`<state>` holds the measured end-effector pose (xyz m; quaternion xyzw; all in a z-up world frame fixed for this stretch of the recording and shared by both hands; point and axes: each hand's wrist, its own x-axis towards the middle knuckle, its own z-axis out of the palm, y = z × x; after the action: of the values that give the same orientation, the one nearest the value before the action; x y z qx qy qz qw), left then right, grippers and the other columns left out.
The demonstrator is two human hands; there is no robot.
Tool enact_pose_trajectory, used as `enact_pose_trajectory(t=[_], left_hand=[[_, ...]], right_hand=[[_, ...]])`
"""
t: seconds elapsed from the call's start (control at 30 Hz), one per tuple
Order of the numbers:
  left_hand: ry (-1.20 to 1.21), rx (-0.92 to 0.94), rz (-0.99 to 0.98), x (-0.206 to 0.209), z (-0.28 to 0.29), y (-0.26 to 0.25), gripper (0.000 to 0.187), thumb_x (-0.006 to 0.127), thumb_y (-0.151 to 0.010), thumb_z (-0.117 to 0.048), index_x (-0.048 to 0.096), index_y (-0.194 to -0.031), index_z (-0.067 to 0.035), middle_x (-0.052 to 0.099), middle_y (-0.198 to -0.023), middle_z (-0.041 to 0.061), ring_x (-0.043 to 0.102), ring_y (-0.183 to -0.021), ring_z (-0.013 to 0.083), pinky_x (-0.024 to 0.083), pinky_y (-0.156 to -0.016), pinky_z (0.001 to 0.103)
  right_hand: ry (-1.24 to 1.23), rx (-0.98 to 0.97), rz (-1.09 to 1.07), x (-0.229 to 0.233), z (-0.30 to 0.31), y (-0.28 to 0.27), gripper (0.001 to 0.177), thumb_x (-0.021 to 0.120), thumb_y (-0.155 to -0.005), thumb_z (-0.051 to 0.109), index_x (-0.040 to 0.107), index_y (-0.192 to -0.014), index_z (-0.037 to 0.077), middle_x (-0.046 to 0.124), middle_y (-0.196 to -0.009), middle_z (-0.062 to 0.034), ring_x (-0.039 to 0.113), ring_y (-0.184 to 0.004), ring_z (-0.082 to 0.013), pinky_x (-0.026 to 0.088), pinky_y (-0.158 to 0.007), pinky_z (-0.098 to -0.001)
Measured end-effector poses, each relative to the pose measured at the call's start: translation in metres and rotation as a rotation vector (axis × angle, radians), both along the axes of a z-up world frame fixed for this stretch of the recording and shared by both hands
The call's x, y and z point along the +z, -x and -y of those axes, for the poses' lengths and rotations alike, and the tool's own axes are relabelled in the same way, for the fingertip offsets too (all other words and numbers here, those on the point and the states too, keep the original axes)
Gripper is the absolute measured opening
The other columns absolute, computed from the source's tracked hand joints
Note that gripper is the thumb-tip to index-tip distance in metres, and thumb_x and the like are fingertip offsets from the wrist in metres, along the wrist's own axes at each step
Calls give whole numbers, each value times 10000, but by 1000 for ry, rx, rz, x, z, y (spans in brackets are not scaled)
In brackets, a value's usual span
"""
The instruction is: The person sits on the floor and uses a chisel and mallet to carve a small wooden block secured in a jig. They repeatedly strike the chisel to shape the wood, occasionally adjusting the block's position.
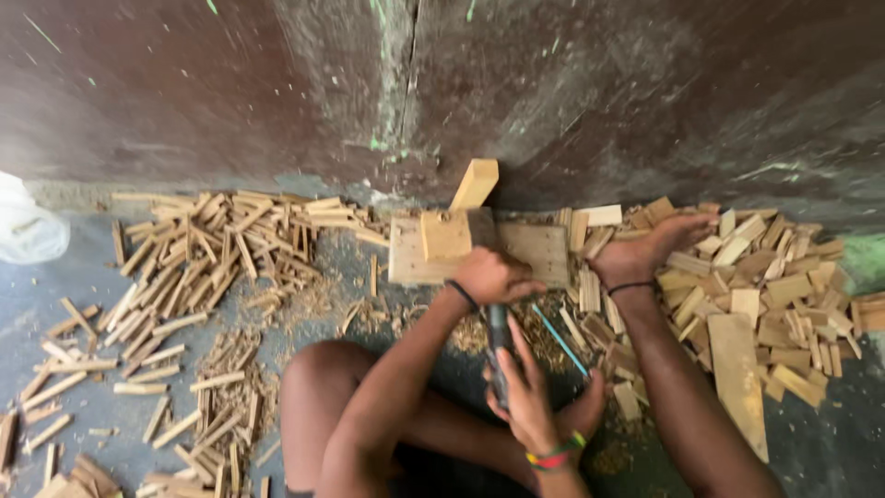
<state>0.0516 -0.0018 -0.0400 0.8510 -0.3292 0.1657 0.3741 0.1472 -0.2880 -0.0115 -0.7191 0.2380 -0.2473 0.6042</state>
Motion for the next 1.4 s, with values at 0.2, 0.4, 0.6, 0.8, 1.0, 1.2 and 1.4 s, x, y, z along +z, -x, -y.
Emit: enact_pose_trajectory(t=[0.2, 0.4, 0.6, 0.8, 1.0, 1.2, 1.4], left_hand=[[73, -130, -64, 53, 31, 30, 463, 664, -890, -626, 792, -817, -187, 726, -691, 76, 692, -579, 279, 540, -539, 405], [-27, -149, -170, 56, 33, 50, 463, 631, -932, -593, 802, -806, -181, 704, -643, 101, 688, -562, 289, 545, -545, 407], [42, -91, -121, 47, 20, 60, 451, 645, -948, -551, 796, -789, -157, 691, -633, 113, 674, -541, 301, 533, -516, 409], [32, -103, -151, 41, 13, 63, 468, 647, -970, -531, 768, -734, -146, 666, -588, 106, 659, -519, 301, 511, -500, 418], [63, -116, -146, 38, 11, 57, 474, 646, -975, -505, 724, -685, -137, 665, -588, 85, 653, -506, 286, 504, -487, 410], [73, -130, -153, 36, 15, 62, 473, 651, -986, -494, 719, -679, -141, 675, -591, 60, 654, -500, 261, 499, -488, 402], [51, -114, -146, 40, 12, 63, 459, 650, -980, -505, 752, -706, -151, 678, -591, 72, 651, -492, 265, 500, -482, 402]], right_hand=[[551, 148, -186, 33, -32, 27, 1745, 866, -569, 784, -287, -1572, -59, -236, -1701, -288, -213, -1606, -390, -106, -1311, -508], [179, 126, -161, 50, -48, 26, 1752, 847, -540, 807, -305, -1568, -21, -242, -1711, -239, -219, -1607, -349, -119, -1304, -488], [282, 142, -236, 50, -42, 20, 1660, 726, -619, 908, -314, -1552, 10, -261, -1692, -202, -233, -1585, -305, -119, -1301, -473], [-368, 76, 54, 38, -29, 7, 1240, 285, -819, 920, -258, -1598, 124, -278, -1692, -80, -164, -1592, -237, -45, -1286, -497], [-416, 113, 106, 43, -36, 7, 1198, 261, -820, 900, -254, -1593, 143, -275, -1684, -65, -145, -1584, -234, -9, -1289, -513], [-280, 135, 2, 38, -26, 8, 1220, 249, -856, 907, -308, -1579, 98, -284, -1688, -137, -207, -1583, -259, -91, -1281, -515], [428, 204, -63, 23, -26, 20, 1681, 672, -598, 997, -357, -1512, 32, -281, -1634, -231, -235, -1546, -336, -104, -1263, -534]])
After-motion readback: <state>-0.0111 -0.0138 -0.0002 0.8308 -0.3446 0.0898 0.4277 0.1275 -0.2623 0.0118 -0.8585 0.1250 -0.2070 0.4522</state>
